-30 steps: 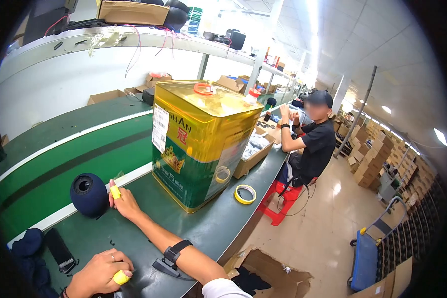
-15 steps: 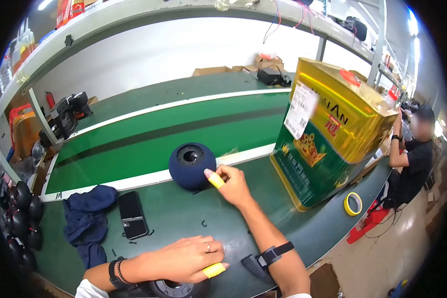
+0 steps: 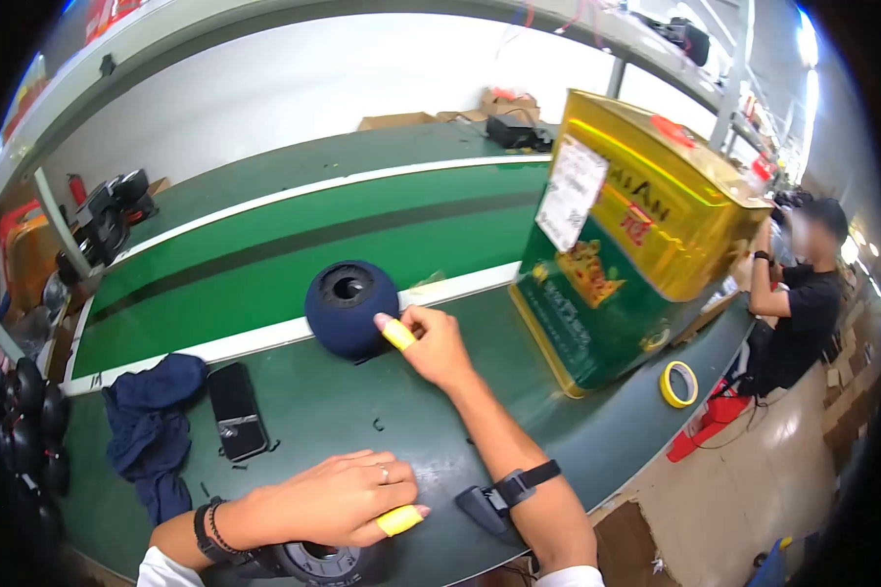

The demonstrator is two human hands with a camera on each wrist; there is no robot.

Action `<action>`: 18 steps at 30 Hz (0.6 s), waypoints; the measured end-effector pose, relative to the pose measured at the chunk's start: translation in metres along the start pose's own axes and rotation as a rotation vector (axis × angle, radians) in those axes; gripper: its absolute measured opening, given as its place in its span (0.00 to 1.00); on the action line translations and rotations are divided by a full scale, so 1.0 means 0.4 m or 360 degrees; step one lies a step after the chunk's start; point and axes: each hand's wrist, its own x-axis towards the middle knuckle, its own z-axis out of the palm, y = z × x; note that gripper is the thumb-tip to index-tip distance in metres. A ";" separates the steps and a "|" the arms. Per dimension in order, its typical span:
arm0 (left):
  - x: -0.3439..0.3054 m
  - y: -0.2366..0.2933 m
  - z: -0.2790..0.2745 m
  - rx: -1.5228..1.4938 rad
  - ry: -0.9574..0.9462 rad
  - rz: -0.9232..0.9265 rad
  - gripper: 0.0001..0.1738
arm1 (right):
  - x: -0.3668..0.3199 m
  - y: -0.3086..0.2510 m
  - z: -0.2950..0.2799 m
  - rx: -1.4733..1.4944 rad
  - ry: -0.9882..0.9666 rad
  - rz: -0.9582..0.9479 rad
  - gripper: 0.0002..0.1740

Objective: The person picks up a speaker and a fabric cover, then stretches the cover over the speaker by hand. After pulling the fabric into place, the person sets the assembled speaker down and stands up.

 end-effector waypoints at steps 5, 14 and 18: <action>-0.003 -0.004 0.001 -0.0036 -0.0018 0.0049 0.16 | 0.003 -0.018 -0.005 0.0017 -0.0032 0.0081 0.29; 0.002 -0.006 -0.011 0.0039 -0.0073 0.0063 0.11 | -0.005 -0.014 0.006 0.0008 0.0008 -0.0035 0.30; 0.014 0.024 -0.025 -0.0006 -0.0083 -0.0085 0.10 | -0.001 -0.017 0.002 -0.0010 -0.0006 0.0017 0.31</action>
